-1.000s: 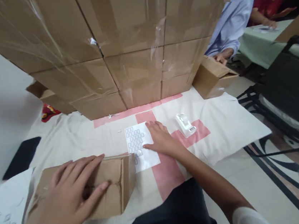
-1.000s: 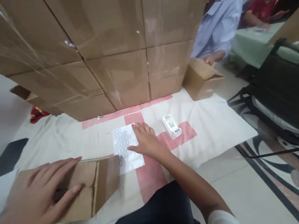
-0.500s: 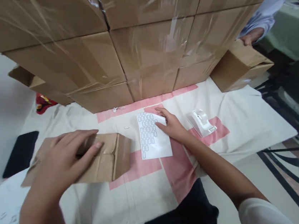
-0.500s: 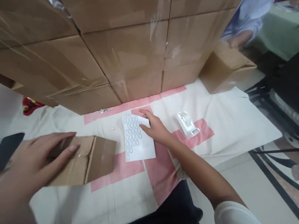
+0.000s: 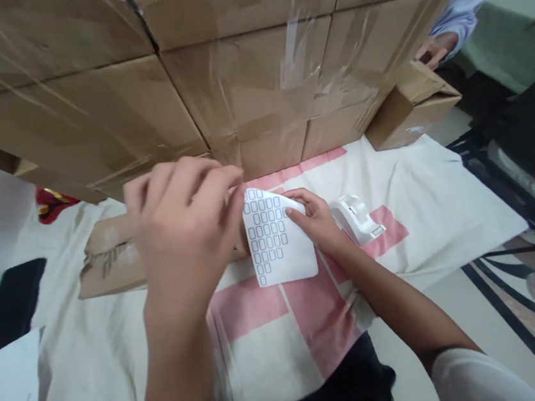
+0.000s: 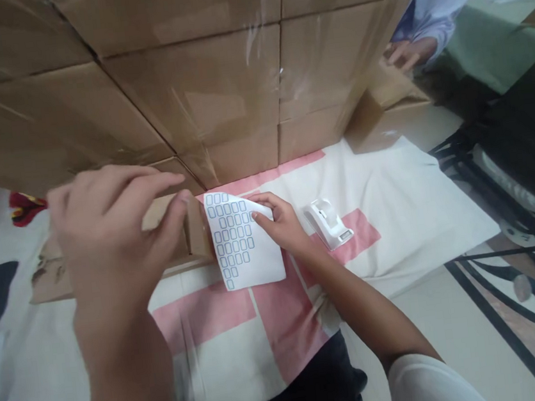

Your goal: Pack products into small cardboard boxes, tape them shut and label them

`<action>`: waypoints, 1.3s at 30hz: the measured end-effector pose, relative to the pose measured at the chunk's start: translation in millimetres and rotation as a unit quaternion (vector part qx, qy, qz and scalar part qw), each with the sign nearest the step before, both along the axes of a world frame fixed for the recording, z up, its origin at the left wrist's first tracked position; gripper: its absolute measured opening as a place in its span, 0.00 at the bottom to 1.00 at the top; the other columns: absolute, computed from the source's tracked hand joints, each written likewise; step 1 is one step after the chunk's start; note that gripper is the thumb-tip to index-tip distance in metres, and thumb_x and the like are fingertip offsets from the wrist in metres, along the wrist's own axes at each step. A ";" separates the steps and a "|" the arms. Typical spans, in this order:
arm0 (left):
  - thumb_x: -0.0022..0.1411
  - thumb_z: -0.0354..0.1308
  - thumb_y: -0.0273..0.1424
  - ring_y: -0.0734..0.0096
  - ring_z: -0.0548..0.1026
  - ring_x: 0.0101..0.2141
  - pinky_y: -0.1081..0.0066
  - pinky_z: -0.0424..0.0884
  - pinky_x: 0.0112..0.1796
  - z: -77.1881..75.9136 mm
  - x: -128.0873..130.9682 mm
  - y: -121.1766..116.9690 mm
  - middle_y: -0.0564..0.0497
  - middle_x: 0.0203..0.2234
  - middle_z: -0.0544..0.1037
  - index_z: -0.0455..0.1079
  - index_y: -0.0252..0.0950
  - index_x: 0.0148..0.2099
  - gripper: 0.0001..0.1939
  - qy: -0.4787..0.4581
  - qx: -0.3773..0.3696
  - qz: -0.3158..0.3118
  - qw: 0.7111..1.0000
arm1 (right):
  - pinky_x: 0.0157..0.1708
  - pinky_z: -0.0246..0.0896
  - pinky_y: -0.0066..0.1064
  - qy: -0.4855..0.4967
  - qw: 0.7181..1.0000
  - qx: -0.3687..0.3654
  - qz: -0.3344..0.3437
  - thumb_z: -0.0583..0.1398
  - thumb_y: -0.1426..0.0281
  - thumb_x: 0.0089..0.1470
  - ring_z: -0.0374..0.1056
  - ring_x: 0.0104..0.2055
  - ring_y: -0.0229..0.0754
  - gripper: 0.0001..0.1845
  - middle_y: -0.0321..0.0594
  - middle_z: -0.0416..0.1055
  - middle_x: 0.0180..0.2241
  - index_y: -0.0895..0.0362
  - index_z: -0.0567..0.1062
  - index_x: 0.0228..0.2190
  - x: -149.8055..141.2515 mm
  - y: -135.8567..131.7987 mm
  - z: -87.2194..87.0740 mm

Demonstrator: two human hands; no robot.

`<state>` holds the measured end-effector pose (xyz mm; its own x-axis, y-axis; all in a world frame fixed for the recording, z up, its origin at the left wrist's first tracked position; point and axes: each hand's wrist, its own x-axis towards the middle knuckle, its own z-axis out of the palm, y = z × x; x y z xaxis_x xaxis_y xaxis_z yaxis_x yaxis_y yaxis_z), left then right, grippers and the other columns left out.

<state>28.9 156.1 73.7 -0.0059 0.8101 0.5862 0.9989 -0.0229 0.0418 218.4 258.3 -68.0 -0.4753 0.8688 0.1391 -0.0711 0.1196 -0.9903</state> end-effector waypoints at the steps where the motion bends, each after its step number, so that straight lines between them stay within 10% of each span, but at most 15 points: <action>1: 0.72 0.53 0.35 0.57 0.72 0.47 0.52 0.62 0.48 -1.1 7.1 2.2 0.49 0.44 0.77 0.73 0.43 0.50 0.10 -0.001 -0.014 -0.023 1.000 | 0.46 0.74 0.39 -0.004 1.000 0.000 -0.006 0.64 0.63 0.59 0.74 0.49 0.46 0.12 0.42 0.77 0.48 0.52 0.75 0.44 0.8 -0.2 0.8; 10: 0.69 0.59 0.33 0.55 0.70 0.45 0.54 0.62 0.47 -32.9 17.8 24.0 0.47 0.44 0.77 0.75 0.42 0.50 0.09 0.038 -0.145 -0.135 0.979 | 0.35 0.74 0.32 0.012 1.000 0.003 -0.004 0.65 0.59 0.59 0.77 0.40 0.42 0.14 0.40 0.79 0.40 0.53 0.76 0.44 7.2 -12.5 13.4; 22: 0.69 0.57 0.27 0.61 0.72 0.42 0.58 0.63 0.44 -33.2 19.3 22.6 0.50 0.41 0.79 0.76 0.42 0.43 0.07 0.039 -0.089 -0.164 0.982 | 0.33 0.72 0.30 0.004 0.997 0.037 -0.060 0.64 0.63 0.61 0.77 0.40 0.41 0.10 0.39 0.79 0.40 0.52 0.77 0.42 6.6 -16.0 12.6; 31: 0.70 0.57 0.32 0.59 0.71 0.45 0.57 0.62 0.42 -34.6 22.6 22.3 0.48 0.45 0.78 0.75 0.43 0.48 0.08 0.028 -0.092 -0.146 0.985 | 0.43 0.75 0.34 -0.066 0.955 0.266 -0.110 0.61 0.68 0.63 0.78 0.42 0.43 0.09 0.39 0.80 0.42 0.49 0.76 0.46 10.4 -22.5 15.8; 39: 0.70 0.56 0.30 0.62 0.72 0.44 0.59 0.63 0.42 -34.6 19.9 24.1 0.50 0.43 0.79 0.76 0.43 0.45 0.07 0.029 -0.085 -0.180 0.979 | 0.41 0.76 0.34 -0.083 0.950 0.267 -0.137 0.61 0.68 0.63 0.79 0.40 0.43 0.10 0.40 0.80 0.42 0.50 0.75 0.46 8.9 -21.1 11.4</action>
<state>48.8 180.2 39.1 0.3278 0.8393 0.4337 0.9279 -0.3724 0.0195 227.3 237.2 -56.6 -0.2952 0.7901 0.5372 0.1874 0.5992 -0.7784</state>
